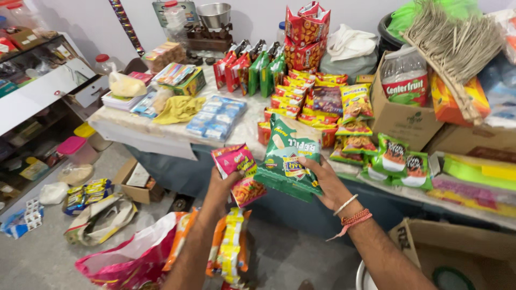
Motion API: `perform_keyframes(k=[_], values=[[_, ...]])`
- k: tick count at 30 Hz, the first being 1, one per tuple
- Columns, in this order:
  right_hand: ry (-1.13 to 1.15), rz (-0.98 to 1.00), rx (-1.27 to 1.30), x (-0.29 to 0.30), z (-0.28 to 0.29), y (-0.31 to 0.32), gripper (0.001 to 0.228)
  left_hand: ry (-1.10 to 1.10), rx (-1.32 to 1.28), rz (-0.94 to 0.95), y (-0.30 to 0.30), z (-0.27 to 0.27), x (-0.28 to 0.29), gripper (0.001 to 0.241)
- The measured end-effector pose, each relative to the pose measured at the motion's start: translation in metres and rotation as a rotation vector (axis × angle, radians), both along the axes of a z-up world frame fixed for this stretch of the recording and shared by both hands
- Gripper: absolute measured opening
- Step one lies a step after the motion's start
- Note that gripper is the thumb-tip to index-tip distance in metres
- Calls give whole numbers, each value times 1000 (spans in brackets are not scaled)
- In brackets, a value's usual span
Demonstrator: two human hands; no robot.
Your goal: The person organizes snack packets on a cluttered counter and hangs some on a wall display. They pick up various packets, arrange them in rows, and hang several on hooks, handling items one at a time.
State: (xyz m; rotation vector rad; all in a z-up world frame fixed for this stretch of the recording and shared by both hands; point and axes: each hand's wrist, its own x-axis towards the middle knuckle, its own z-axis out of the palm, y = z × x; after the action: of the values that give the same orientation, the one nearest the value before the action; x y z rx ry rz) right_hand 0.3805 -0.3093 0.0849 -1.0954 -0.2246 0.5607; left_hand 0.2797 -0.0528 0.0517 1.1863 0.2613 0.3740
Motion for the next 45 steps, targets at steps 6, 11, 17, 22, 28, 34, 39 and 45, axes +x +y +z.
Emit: perform_keyframes(k=[6, 11, 17, 22, 28, 34, 39, 45], values=[[-27, -72, -25, 83, 19, -24, 61, 40, 54, -6, -16, 19, 93, 52], [-49, -99, -18, 125, 29, -36, 67, 57, 6, -46, -27, 26, 147, 55], [-155, -149, -48, 164, 35, -37, 71, 112, -19, -146, -34, 36, 198, 51], [-102, -154, -114, 202, 37, -20, 73, 29, -154, -234, -31, 41, 239, 47], [-138, -179, -134, 273, 29, 4, 70, -61, -208, -288, 13, 34, 305, 42], [-208, -270, -204, 340, 29, 39, 66, -53, -212, -301, 75, 33, 373, 43], [-119, -350, -251, 377, 23, 65, 65, -37, -264, -385, 115, 27, 419, 46], [-76, -379, -281, 400, 11, 83, 63, 31, -567, -509, 129, 5, 457, 49]])
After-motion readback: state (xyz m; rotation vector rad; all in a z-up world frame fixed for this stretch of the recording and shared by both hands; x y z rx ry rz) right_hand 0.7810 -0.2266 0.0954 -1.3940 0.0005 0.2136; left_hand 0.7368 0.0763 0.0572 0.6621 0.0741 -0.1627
